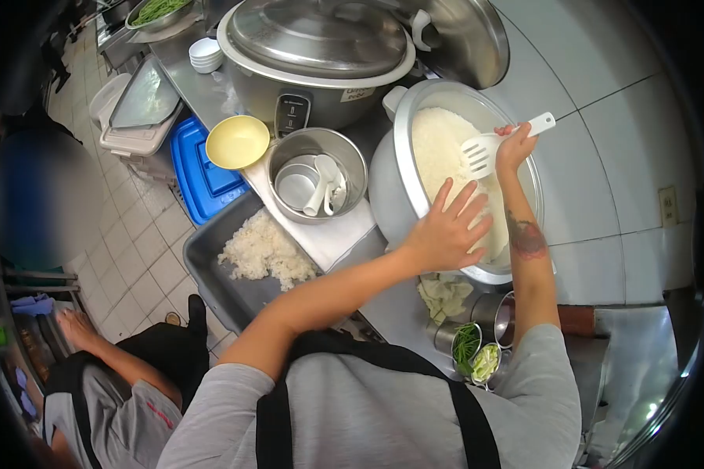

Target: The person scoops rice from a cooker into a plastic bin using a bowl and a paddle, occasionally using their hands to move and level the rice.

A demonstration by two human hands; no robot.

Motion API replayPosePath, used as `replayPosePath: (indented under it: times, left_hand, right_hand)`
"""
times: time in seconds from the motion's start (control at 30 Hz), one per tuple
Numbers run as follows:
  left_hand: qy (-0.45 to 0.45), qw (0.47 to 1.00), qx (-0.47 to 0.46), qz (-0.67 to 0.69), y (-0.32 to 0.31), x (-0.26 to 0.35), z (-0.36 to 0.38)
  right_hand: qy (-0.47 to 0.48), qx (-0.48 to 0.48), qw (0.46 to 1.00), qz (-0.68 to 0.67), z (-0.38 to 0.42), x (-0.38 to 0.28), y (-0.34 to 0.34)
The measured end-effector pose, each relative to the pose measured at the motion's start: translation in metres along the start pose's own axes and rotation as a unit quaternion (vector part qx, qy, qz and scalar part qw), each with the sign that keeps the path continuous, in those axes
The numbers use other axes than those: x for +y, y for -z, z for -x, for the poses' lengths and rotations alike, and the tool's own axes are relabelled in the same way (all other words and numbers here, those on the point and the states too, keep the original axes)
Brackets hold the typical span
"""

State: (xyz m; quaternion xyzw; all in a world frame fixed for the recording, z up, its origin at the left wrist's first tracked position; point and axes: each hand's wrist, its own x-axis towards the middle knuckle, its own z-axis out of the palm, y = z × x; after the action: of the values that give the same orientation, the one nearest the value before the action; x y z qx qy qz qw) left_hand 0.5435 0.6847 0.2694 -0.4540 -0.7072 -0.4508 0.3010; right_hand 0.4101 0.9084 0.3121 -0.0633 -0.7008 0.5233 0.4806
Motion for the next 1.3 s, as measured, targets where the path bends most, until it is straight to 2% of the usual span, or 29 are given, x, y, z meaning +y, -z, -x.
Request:
replayPosePath:
  times: [0.03,0.13,0.23,0.37,0.53,0.57,0.63,0.67,0.7,0.73,0.8,0.87,0.9,0.93,0.97,1.0,1.07,1.17,1.3]
  left_hand:
    - [-0.003,1.000,-0.004,0.000,-0.001,-0.001,-0.001]
    - [0.033,0.999,0.009,-0.017,-0.003,0.000,0.002]
    - [0.036,0.998,0.012,-0.049,-0.002,-0.001,0.000]
    - [0.064,0.997,0.018,-0.043,-0.003,0.000,0.000]
    - [0.079,0.995,0.023,-0.048,-0.006,0.000,0.003]
    - [0.083,0.995,0.016,-0.043,-0.007,0.000,0.003]
    - [0.096,0.994,0.011,-0.050,-0.008,0.000,0.004]
    - [0.096,0.995,0.004,-0.040,-0.009,0.000,0.004]
    - [0.099,0.994,-0.004,-0.034,-0.009,0.000,0.006]
    - [0.105,0.994,-0.009,-0.041,-0.012,0.000,0.007]
    - [0.114,0.993,-0.010,-0.034,-0.013,0.000,0.009]
    - [0.110,0.991,0.040,-0.062,-0.015,0.001,0.008]
    - [0.129,0.987,0.038,-0.084,-0.013,0.002,0.008]
    - [0.144,0.989,0.001,-0.039,-0.010,0.002,0.006]
    - [0.157,0.987,-0.032,0.007,-0.007,0.001,0.005]
    - [0.171,0.985,-0.031,-0.009,-0.007,0.000,0.004]
    - [0.135,0.988,0.054,-0.053,-0.007,0.002,0.005]
    - [0.159,0.986,0.024,-0.043,-0.010,0.003,0.005]
    - [0.167,0.985,0.028,-0.040,-0.009,0.004,0.005]
  right_hand:
    - [-0.031,0.025,0.998,-0.041,0.003,-0.002,0.001]
    - [-0.080,0.049,0.995,-0.027,0.019,-0.013,0.013]
    - [-0.098,0.089,0.991,0.026,0.039,-0.026,0.021]
    - [-0.093,0.111,0.989,0.005,0.064,-0.033,0.051]
    - [-0.165,0.118,0.979,-0.018,0.108,-0.079,0.063]
    - [-0.165,0.112,0.980,-0.018,0.111,-0.085,0.066]
    - [-0.171,-0.020,0.985,0.017,0.110,-0.092,0.065]
    - [-0.176,-0.033,0.984,0.009,0.102,-0.093,0.060]
    - [-0.161,-0.090,0.980,0.077,0.091,-0.092,0.055]
    - [-0.142,-0.153,0.968,0.139,0.079,-0.088,0.046]
    - [-0.026,-0.191,0.976,0.102,0.053,-0.067,0.029]
    - [-0.075,-0.153,0.981,-0.096,0.048,-0.067,-0.004]
    - [-0.057,-0.185,0.977,-0.091,0.050,-0.054,-0.014]
    - [-0.037,-0.214,0.972,-0.086,0.052,-0.042,-0.020]
    - [-0.064,-0.209,0.973,-0.074,0.047,-0.032,-0.019]
    - [-0.089,-0.203,0.973,-0.060,0.046,-0.028,-0.015]
    - [-0.131,-0.165,0.975,-0.076,0.054,-0.044,-0.001]
    - [-0.164,-0.158,0.970,-0.089,0.051,-0.039,0.043]
    - [-0.178,-0.155,0.967,-0.091,0.061,-0.049,0.083]
